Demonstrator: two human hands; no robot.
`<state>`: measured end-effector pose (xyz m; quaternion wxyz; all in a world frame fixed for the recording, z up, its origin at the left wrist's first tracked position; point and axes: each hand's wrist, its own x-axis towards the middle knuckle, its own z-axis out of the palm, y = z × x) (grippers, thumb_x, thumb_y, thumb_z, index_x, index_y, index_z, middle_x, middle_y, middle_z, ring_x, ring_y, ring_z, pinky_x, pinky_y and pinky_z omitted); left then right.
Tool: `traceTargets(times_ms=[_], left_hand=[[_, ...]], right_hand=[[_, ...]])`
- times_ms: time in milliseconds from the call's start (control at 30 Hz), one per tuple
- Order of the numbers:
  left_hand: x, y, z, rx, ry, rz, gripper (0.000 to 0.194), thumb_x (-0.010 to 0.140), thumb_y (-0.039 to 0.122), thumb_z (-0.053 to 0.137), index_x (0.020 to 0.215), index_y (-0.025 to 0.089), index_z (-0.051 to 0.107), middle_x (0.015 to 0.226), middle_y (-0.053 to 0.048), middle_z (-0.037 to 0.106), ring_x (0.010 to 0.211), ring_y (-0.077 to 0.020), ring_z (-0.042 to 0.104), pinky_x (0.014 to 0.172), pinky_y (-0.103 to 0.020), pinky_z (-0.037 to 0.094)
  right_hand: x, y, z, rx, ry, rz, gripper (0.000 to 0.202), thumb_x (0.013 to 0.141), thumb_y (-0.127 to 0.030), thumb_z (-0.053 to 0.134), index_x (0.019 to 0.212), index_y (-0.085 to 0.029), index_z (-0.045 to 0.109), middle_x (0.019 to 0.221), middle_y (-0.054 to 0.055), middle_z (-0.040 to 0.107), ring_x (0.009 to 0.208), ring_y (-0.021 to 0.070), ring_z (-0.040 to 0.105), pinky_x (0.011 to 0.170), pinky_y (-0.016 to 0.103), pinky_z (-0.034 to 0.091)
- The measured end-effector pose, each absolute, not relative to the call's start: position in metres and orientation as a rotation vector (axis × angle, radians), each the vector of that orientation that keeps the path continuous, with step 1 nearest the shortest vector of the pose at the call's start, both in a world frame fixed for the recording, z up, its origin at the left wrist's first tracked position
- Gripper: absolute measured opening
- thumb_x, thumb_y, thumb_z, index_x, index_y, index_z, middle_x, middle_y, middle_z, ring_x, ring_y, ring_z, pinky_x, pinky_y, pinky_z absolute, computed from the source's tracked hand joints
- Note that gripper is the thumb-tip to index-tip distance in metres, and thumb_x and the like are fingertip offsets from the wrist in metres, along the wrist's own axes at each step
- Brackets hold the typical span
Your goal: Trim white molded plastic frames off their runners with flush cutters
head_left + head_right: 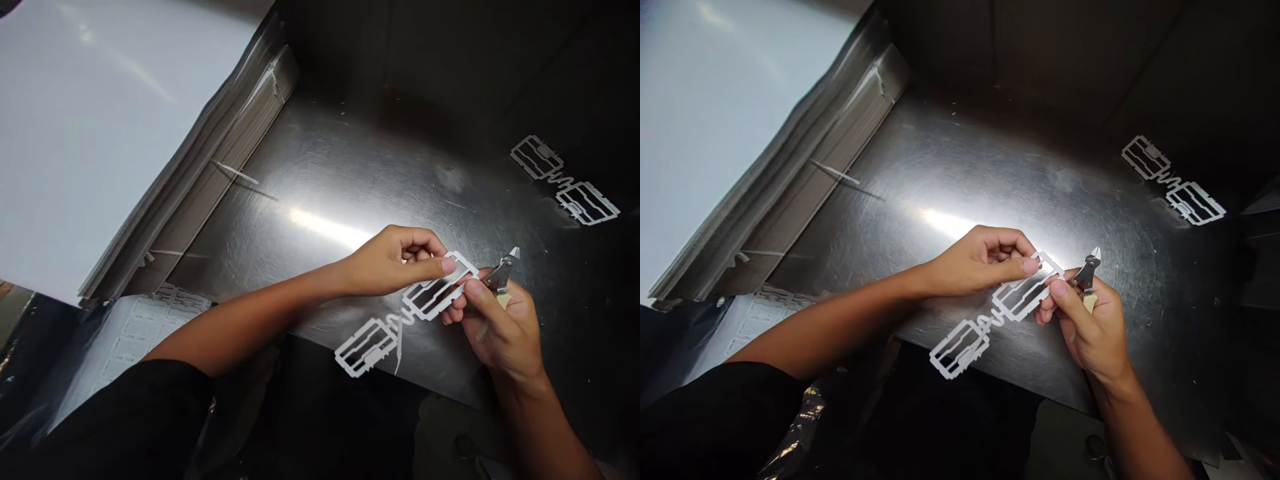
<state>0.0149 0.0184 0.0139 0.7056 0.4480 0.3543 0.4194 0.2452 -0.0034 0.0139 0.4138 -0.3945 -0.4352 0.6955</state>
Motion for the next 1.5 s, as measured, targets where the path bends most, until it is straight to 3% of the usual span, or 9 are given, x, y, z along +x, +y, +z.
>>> traceTargets(times_ms=[167, 533, 733, 867, 1000, 1133, 1267, 1400, 1500], left_hand=[[0.009, 0.014, 0.013, 1.165, 0.673, 0.904, 0.015, 0.109, 0.027, 0.076, 0.119, 0.019, 0.085, 0.109, -0.008, 0.085, 0.097, -0.0161, 0.08, 0.082, -0.022, 0.061], [0.008, 0.013, 0.011, 1.228, 0.697, 0.932, 0.025, 0.103, 0.023, 0.078, 0.127, 0.02, 0.087, 0.107, -0.008, 0.084, 0.096, -0.0199, 0.079, 0.084, -0.029, 0.065], [0.005, 0.016, 0.012, 1.026, 0.752, 0.846, 0.04, 0.108, 0.056, 0.078, 0.128, 0.022, 0.087, 0.096, -0.007, 0.08, 0.069, -0.0135, 0.068, 0.055, -0.023, 0.054], [0.002, 0.024, 0.007, 0.837, 0.723, 0.603, 0.071, 0.106, 0.082, 0.063, 0.107, 0.015, 0.087, 0.101, -0.013, 0.083, 0.086, -0.0188, 0.076, 0.067, -0.024, 0.062], [-0.001, 0.028, 0.004, 0.699, 0.555, 0.273, 0.082, 0.102, 0.091, 0.058, 0.118, 0.014, 0.083, 0.095, -0.015, 0.083, 0.073, -0.0215, 0.076, 0.058, -0.028, 0.061], [-0.001, 0.029, 0.006, 0.643, 0.444, 0.197, 0.075, 0.105, 0.082, 0.063, 0.121, 0.012, 0.083, 0.078, -0.008, 0.073, 0.046, -0.0141, 0.057, 0.036, -0.023, 0.043], [-0.001, 0.032, 0.01, 0.657, 0.594, 0.404, 0.045, 0.102, 0.056, 0.083, 0.115, 0.013, 0.085, 0.076, 0.001, 0.059, 0.048, -0.0052, 0.043, 0.039, -0.016, 0.031], [-0.007, 0.034, 0.012, 0.878, 0.845, 0.7, 0.046, 0.097, 0.053, 0.092, 0.127, 0.018, 0.085, 0.082, -0.001, 0.065, 0.06, -0.0075, 0.049, 0.05, -0.018, 0.035], [-0.013, 0.034, 0.015, 0.991, 0.965, 0.914, 0.049, 0.099, 0.054, 0.09, 0.136, 0.023, 0.084, 0.088, -0.003, 0.072, 0.064, -0.0099, 0.054, 0.052, -0.02, 0.038]], right_hand=[[0.246, -0.003, 0.014, -0.933, -1.069, 1.716, 0.008, 0.11, -0.029, 0.088, 0.106, -0.025, 0.082, 0.079, 0.002, 0.071, 0.066, 0.0195, 0.07, 0.062, 0.029, 0.064], [0.249, -0.005, 0.013, -0.903, -1.082, 1.717, 0.007, 0.112, -0.028, 0.088, 0.108, -0.026, 0.082, 0.08, 0.002, 0.072, 0.066, 0.0188, 0.07, 0.063, 0.028, 0.064], [0.25, -0.001, 0.016, -0.862, -1.053, 1.663, 0.006, 0.113, -0.026, 0.084, 0.108, -0.025, 0.082, 0.082, 0.001, 0.07, 0.068, 0.0187, 0.069, 0.064, 0.03, 0.063], [0.258, 0.008, 0.023, -0.858, -0.997, 1.557, 0.018, 0.11, -0.029, 0.087, 0.097, -0.02, 0.078, 0.081, 0.002, 0.066, 0.065, 0.0178, 0.064, 0.061, 0.03, 0.062], [0.268, 0.014, 0.028, -0.869, -1.013, 1.394, 0.025, 0.109, -0.033, 0.09, 0.095, -0.02, 0.075, 0.079, 0.001, 0.064, 0.065, 0.0175, 0.063, 0.061, 0.031, 0.062], [0.271, 0.014, 0.027, -0.875, -1.048, 1.242, 0.018, 0.109, -0.031, 0.091, 0.102, -0.023, 0.076, 0.082, 0.001, 0.067, 0.069, 0.0197, 0.067, 0.063, 0.032, 0.063], [0.269, 0.016, 0.024, -0.997, -1.073, 1.03, 0.02, 0.103, -0.033, 0.096, 0.104, -0.021, 0.08, 0.089, 0.004, 0.07, 0.076, 0.0218, 0.07, 0.073, 0.035, 0.064], [0.277, 0.025, 0.023, -1.122, -0.986, 0.989, 0.039, 0.102, -0.054, 0.096, 0.11, -0.018, 0.085, 0.092, 0.007, 0.069, 0.08, 0.0225, 0.069, 0.072, 0.034, 0.063], [0.283, 0.027, 0.023, -1.112, -0.979, 1.142, 0.062, 0.109, -0.079, 0.077, 0.103, -0.018, 0.083, 0.088, 0.009, 0.067, 0.078, 0.0273, 0.07, 0.068, 0.039, 0.066]])
